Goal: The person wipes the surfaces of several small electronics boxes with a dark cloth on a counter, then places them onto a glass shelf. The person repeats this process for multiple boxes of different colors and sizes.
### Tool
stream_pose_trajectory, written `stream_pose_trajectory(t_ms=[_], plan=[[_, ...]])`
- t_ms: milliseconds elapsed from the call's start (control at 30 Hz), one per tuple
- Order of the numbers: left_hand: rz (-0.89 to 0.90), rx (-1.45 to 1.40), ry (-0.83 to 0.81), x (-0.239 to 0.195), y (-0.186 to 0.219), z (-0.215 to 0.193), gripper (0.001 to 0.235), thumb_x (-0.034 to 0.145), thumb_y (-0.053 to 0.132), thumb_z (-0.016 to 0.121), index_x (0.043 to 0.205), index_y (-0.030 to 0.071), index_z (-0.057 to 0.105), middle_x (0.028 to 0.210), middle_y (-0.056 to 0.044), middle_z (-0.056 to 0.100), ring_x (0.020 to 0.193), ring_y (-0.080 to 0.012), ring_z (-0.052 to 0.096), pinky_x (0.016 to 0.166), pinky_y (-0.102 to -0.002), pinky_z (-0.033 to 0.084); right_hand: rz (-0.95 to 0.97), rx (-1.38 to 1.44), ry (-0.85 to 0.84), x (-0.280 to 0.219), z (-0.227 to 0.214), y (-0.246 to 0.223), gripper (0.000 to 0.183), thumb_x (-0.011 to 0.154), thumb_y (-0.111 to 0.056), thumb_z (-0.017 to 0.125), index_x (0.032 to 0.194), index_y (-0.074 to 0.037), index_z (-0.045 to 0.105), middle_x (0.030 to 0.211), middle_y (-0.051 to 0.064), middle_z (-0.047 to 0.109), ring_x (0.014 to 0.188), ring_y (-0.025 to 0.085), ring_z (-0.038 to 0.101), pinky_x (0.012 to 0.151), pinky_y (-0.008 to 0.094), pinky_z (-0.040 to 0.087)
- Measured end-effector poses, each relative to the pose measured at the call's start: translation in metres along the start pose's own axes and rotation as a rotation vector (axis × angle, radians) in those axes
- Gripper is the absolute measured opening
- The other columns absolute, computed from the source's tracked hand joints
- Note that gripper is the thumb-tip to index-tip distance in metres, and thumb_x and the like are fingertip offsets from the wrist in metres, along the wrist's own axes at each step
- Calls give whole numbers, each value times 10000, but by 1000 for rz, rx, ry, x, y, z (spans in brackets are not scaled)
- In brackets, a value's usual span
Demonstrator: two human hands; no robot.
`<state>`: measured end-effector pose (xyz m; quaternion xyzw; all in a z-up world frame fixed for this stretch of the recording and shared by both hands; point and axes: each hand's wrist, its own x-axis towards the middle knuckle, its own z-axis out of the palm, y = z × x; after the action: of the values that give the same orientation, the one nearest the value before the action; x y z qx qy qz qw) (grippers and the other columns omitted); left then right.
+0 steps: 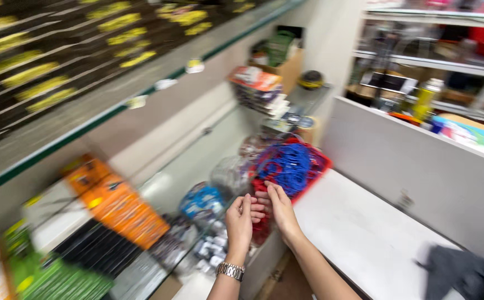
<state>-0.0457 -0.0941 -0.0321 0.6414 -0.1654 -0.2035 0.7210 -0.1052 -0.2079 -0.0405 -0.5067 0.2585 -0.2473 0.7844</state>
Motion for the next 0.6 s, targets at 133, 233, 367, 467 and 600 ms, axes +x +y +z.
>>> stream_pose_trajectory(t_ms=[133,233,367,467,600], plan=[[-77,20,-146,-11,-20,66,357,1038,312,517,950,16,696,773,-88,764,599,-121,696,548,-248,545,-28,-14,159,-22,-73,-18,471,1041,-369,436,1388,-72,554,1138,132,732,985,202,714,887,363,576],[-124,71,-250,-29,-33,116,335,1029,291,507,964,25,700,790,-78,774,608,-119,718,562,-248,557,-31,-27,254,-47,-128,-33,462,1045,-361,425,1382,-75,559,1135,133,739,994,191,705,895,356,572],[-151,65,-382,-64,-41,197,335,1034,273,519,978,-1,702,815,-89,775,632,-128,704,579,-260,548,-16,-97,381,-86,-206,-56,454,1038,-357,440,1365,-79,589,1140,109,748,989,177,689,899,339,551],[-181,119,-481,-97,-38,254,337,1031,276,519,993,3,713,835,-84,780,656,-123,709,600,-255,555,-40,-55,448,-114,-267,-74,448,1034,-352,451,1356,-70,584,1127,114,748,983,182,698,897,335,557],[-220,171,-603,-136,-38,323,325,1026,277,511,999,23,713,852,-71,785,671,-111,719,613,-249,560,-52,-23,552,-145,-344,-86,434,1031,-335,474,1356,-73,593,1132,98,748,978,165,692,884,319,549]])
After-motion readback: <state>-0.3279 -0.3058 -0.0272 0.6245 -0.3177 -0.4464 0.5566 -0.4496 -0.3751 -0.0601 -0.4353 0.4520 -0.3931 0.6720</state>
